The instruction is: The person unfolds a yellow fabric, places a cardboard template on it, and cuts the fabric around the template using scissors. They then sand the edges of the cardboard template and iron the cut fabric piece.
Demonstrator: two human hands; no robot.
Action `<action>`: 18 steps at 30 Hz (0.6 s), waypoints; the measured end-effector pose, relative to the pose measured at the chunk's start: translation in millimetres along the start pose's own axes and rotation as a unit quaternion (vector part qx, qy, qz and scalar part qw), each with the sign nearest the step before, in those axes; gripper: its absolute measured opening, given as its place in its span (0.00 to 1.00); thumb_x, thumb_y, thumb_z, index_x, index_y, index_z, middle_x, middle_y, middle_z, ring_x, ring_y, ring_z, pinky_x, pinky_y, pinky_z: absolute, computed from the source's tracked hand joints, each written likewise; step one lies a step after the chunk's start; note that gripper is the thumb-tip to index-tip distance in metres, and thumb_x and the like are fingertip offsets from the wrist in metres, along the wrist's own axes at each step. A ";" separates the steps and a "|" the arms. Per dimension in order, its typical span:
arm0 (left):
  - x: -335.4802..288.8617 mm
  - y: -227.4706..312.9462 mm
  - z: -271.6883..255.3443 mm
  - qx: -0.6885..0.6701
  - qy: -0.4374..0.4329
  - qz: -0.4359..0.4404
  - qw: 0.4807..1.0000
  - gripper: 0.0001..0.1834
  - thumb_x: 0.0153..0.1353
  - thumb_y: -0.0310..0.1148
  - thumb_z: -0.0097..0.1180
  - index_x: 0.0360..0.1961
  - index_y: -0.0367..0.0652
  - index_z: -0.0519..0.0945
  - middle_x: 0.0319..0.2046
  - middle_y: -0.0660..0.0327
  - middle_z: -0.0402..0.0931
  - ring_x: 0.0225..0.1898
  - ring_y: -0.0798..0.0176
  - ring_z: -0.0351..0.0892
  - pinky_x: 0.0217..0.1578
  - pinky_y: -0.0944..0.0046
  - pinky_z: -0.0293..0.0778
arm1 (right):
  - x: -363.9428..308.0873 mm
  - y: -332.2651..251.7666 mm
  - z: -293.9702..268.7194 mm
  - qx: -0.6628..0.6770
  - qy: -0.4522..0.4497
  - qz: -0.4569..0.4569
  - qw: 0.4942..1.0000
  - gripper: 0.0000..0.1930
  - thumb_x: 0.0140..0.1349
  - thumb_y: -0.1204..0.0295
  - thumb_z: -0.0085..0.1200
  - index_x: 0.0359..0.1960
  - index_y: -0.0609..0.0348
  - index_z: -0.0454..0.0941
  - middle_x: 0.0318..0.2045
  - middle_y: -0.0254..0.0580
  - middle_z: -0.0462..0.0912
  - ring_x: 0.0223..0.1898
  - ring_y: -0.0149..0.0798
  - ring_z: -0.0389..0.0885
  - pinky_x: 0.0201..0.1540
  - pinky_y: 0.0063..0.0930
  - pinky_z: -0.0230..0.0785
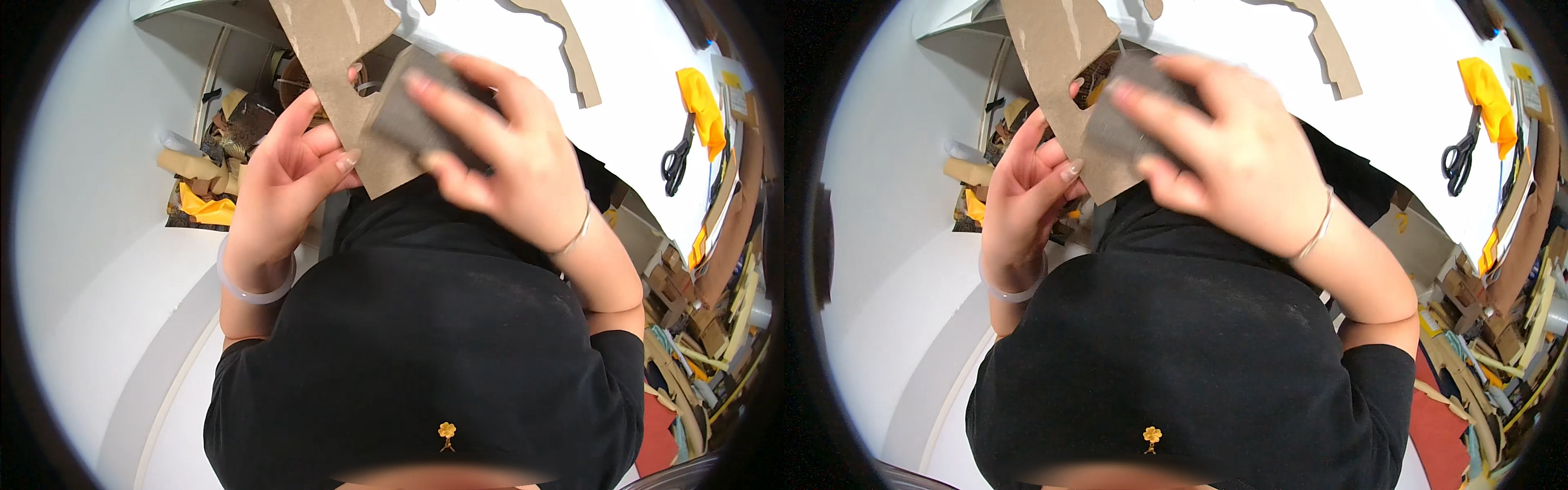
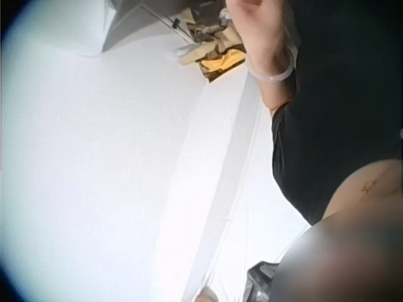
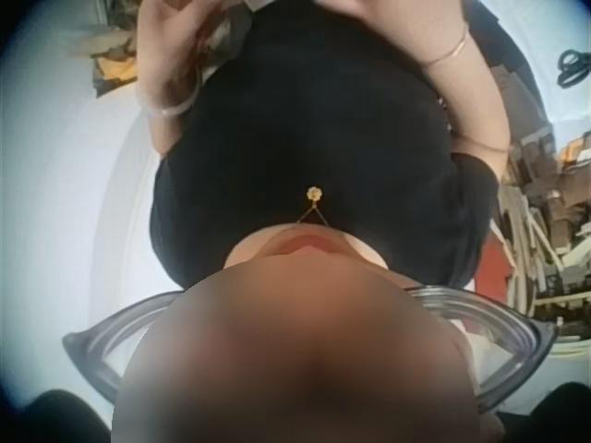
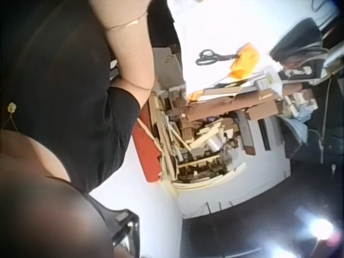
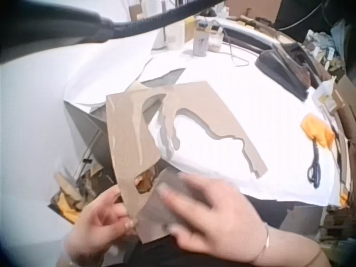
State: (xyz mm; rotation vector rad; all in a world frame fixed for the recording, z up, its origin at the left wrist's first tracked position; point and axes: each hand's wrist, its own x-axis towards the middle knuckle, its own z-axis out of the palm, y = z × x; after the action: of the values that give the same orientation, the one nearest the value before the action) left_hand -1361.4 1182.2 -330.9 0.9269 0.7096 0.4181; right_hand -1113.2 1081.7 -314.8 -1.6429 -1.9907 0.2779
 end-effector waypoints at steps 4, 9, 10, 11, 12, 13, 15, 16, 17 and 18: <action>-3.8 7.1 4.6 0.003 0.018 -0.018 1.000 0.37 0.70 0.14 0.49 0.79 0.37 0.56 0.54 0.53 0.84 0.50 0.68 0.84 0.51 0.68 0.81 | -6.3 33.3 -13.9 0.007 0.096 0.083 0.992 0.26 0.64 0.66 0.67 0.65 0.52 0.82 0.61 0.51 0.78 0.54 0.47 0.82 0.55 0.34 0.77; -2.6 9.5 7.9 -0.002 0.034 -0.022 0.999 0.38 0.70 0.13 0.49 0.79 0.38 0.55 0.55 0.53 0.83 0.50 0.67 0.84 0.50 0.68 0.81 | -18.7 8.6 -12.7 -0.011 0.011 -0.013 1.000 0.31 0.56 0.63 0.71 0.64 0.49 0.83 0.62 0.51 0.78 0.55 0.49 0.81 0.55 0.36 0.77; -1.1 9.2 8.3 0.007 0.032 -0.021 0.999 0.38 0.69 0.13 0.49 0.79 0.38 0.55 0.55 0.53 0.83 0.51 0.67 0.84 0.50 0.69 0.81 | -24.9 21.6 -8.4 -0.012 0.020 0.053 0.998 0.30 0.56 0.65 0.70 0.64 0.49 0.83 0.61 0.50 0.78 0.55 0.49 0.81 0.55 0.37 0.77; -0.2 9.5 9.1 0.007 0.035 -0.022 0.999 0.38 0.70 0.13 0.49 0.79 0.38 0.55 0.55 0.53 0.83 0.51 0.67 0.84 0.50 0.69 0.82 | -27.9 33.0 -10.7 -0.049 0.067 0.092 0.992 0.29 0.56 0.68 0.70 0.63 0.48 0.84 0.60 0.49 0.79 0.54 0.48 0.81 0.54 0.37 0.77; 1.1 10.3 10.0 0.007 0.038 -0.024 0.999 0.38 0.70 0.13 0.48 0.79 0.38 0.55 0.56 0.53 0.83 0.52 0.67 0.84 0.50 0.69 0.82 | -29.4 36.6 -20.1 -0.065 0.095 0.076 0.990 0.28 0.57 0.66 0.70 0.62 0.50 0.84 0.61 0.51 0.78 0.55 0.48 0.81 0.53 0.38 0.77; 2.5 12.1 11.1 0.010 0.041 -0.028 0.999 0.38 0.70 0.13 0.48 0.80 0.39 0.55 0.56 0.53 0.83 0.52 0.67 0.84 0.50 0.69 0.82 | -28.1 24.6 -28.6 -0.033 0.080 0.052 0.995 0.28 0.57 0.65 0.71 0.62 0.51 0.85 0.61 0.52 0.78 0.55 0.47 0.81 0.53 0.37 0.77; 2.7 16.5 18.0 -0.004 0.047 -0.036 0.998 0.38 0.70 0.12 0.48 0.80 0.39 0.55 0.57 0.52 0.83 0.53 0.66 0.84 0.49 0.70 0.83 | -24.3 7.8 -28.2 0.014 0.046 -0.030 0.998 0.28 0.56 0.64 0.71 0.62 0.51 0.85 0.61 0.52 0.78 0.55 0.48 0.81 0.54 0.37 0.77; 2.8 18.7 20.6 -0.012 0.049 -0.036 0.998 0.38 0.70 0.12 0.47 0.79 0.39 0.55 0.57 0.52 0.82 0.53 0.66 0.84 0.49 0.70 0.83 | -24.1 7.3 -21.2 0.010 0.029 -0.044 0.999 0.29 0.56 0.64 0.71 0.61 0.51 0.85 0.61 0.52 0.78 0.55 0.49 0.81 0.54 0.37 0.77; 4.6 19.5 20.3 0.000 0.047 -0.039 0.998 0.38 0.70 0.12 0.47 0.80 0.39 0.55 0.58 0.52 0.82 0.54 0.66 0.84 0.49 0.70 0.83 | -27.4 14.6 -15.3 -0.003 0.026 -0.013 1.000 0.29 0.55 0.63 0.71 0.61 0.51 0.85 0.61 0.52 0.78 0.54 0.49 0.81 0.54 0.37 0.77; 6.1 20.6 18.7 0.011 0.045 -0.041 0.998 0.38 0.70 0.12 0.47 0.80 0.39 0.55 0.58 0.51 0.82 0.54 0.65 0.84 0.50 0.69 0.83 | -31.7 24.5 -11.4 -0.016 0.018 0.045 0.999 0.29 0.55 0.65 0.71 0.62 0.50 0.85 0.61 0.51 0.78 0.54 0.49 0.81 0.54 0.38 0.77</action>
State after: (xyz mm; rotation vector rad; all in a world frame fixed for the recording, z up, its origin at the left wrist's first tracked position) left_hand -1344.5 1186.3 -308.5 0.9015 0.8333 0.3825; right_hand -1083.0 1055.2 -325.6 -1.7470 -1.9066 0.2488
